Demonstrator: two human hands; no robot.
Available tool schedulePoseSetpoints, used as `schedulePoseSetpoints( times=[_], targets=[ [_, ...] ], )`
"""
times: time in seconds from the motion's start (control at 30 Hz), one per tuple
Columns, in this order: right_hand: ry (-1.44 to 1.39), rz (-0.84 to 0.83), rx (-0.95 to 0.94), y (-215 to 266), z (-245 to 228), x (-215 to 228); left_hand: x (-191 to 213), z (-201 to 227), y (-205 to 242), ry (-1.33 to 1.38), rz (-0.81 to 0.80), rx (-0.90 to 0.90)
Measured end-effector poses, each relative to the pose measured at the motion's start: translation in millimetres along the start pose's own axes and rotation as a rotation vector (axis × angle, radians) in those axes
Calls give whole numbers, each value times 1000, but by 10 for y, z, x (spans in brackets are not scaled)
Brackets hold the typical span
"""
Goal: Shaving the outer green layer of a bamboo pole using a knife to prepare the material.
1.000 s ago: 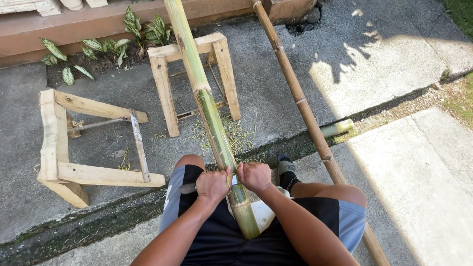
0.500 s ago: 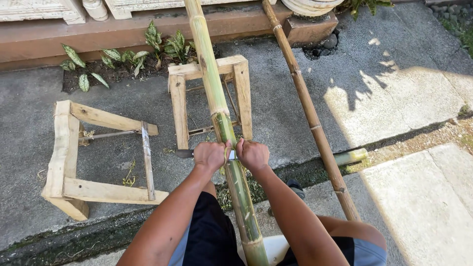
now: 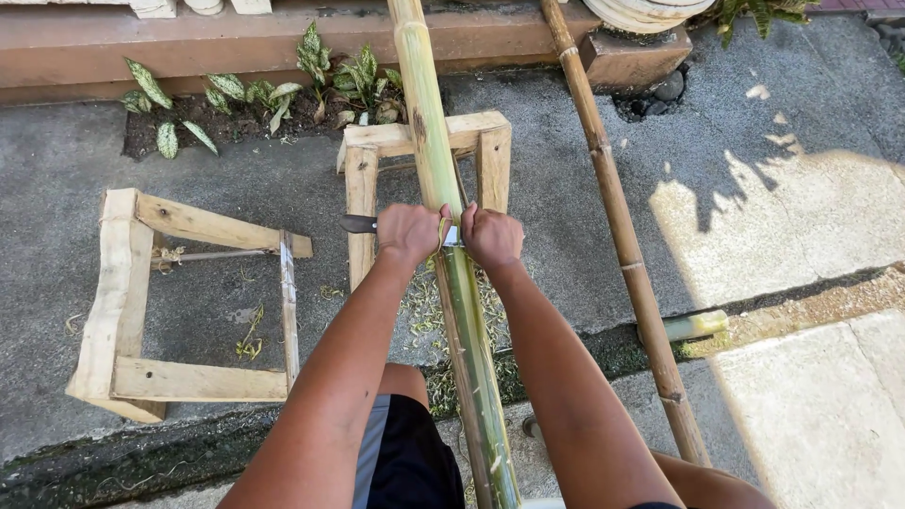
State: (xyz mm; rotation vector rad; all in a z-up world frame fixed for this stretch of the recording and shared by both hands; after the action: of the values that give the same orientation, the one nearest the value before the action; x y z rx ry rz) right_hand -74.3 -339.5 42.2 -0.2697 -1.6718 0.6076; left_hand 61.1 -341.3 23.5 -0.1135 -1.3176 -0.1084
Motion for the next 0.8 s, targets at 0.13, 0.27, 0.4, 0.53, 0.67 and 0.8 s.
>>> schedulePoseSetpoints(
  times=[0.13,0.27,0.4,0.53,0.67,0.8],
  targets=[
    [-6,-2,27,-24,-27,-27,17,-19,5,-16,-72,17],
    [-6,49,44,2,-45,21,75,29,50,-46,-51,-12],
    [-1,41,21,168,42,-19,-31,94,130,-39,18,-69],
    [-15,64,27,333,36,118,11,200,324,-39,13,-60],
    [-33,56,18,470,37,225,4,265,503,-35,-54,-21],
    [-38,31,13,689,66,306,-189,334,659,-47,29,-97]
  ],
)
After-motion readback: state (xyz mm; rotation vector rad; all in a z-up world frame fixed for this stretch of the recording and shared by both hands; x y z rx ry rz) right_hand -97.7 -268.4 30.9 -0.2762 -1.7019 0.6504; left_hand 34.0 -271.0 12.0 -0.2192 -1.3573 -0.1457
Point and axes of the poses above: each hand's wrist, its own y-axis away from the middle knuckle, its own x-axis out of the back of the hand, z = x × y, the point moved 9 cm from there along -y, towards the middle knuckle, and after that the axes turned 12 degrees about y, right-handed, at the moved point
